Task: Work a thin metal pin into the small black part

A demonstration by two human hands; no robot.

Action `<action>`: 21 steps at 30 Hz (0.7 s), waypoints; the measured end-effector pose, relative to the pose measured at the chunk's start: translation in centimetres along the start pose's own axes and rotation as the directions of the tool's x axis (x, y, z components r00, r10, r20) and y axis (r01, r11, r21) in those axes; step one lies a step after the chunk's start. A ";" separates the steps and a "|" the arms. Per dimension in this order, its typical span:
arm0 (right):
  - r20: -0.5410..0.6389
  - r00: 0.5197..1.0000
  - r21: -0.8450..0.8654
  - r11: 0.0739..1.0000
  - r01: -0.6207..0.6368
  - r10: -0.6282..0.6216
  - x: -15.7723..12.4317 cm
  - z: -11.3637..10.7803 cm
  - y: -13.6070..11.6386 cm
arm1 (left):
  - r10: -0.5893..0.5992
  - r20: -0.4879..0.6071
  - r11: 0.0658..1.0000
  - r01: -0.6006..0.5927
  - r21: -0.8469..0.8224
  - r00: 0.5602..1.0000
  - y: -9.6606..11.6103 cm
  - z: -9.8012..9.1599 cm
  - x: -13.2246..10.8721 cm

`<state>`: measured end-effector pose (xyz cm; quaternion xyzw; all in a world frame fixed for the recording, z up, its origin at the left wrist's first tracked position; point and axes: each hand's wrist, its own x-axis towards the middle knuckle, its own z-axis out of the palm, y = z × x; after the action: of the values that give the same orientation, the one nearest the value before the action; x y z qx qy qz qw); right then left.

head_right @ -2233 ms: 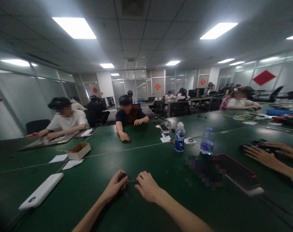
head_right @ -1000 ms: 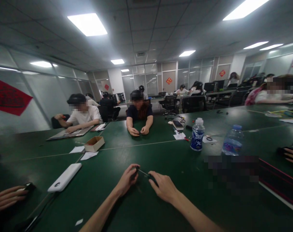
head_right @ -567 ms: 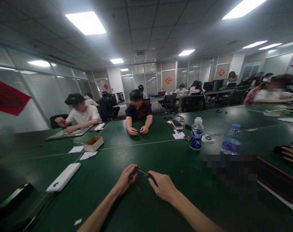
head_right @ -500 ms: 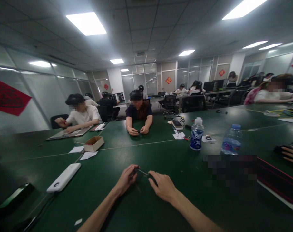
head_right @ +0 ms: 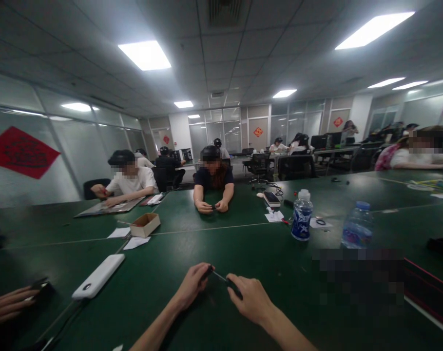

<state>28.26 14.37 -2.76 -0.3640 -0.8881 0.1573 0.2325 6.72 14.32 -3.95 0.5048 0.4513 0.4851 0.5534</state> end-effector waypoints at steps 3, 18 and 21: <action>0.015 0.999 -0.024 0.998 0.052 -0.052 -0.1 0.2 0.2 | 0.023 -0.007 0.998 -0.023 0.058 1.000 0.1 0.1 -0.1; -0.027 0.987 -0.025 0.988 0.155 -0.156 -0.8 0.4 1.1 | 0.037 0.006 0.990 -0.037 0.136 0.999 0.6 0.0 -1.0; -0.021 0.986 -0.035 0.986 0.162 -0.163 -0.8 0.2 1.1 | 0.019 -0.002 0.995 -0.019 0.102 1.000 0.7 0.0 -1.1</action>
<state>29.29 14.54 -3.68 -0.2959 -0.9145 0.1184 0.2492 6.53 13.22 -3.28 0.5360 0.4712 0.4674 0.5218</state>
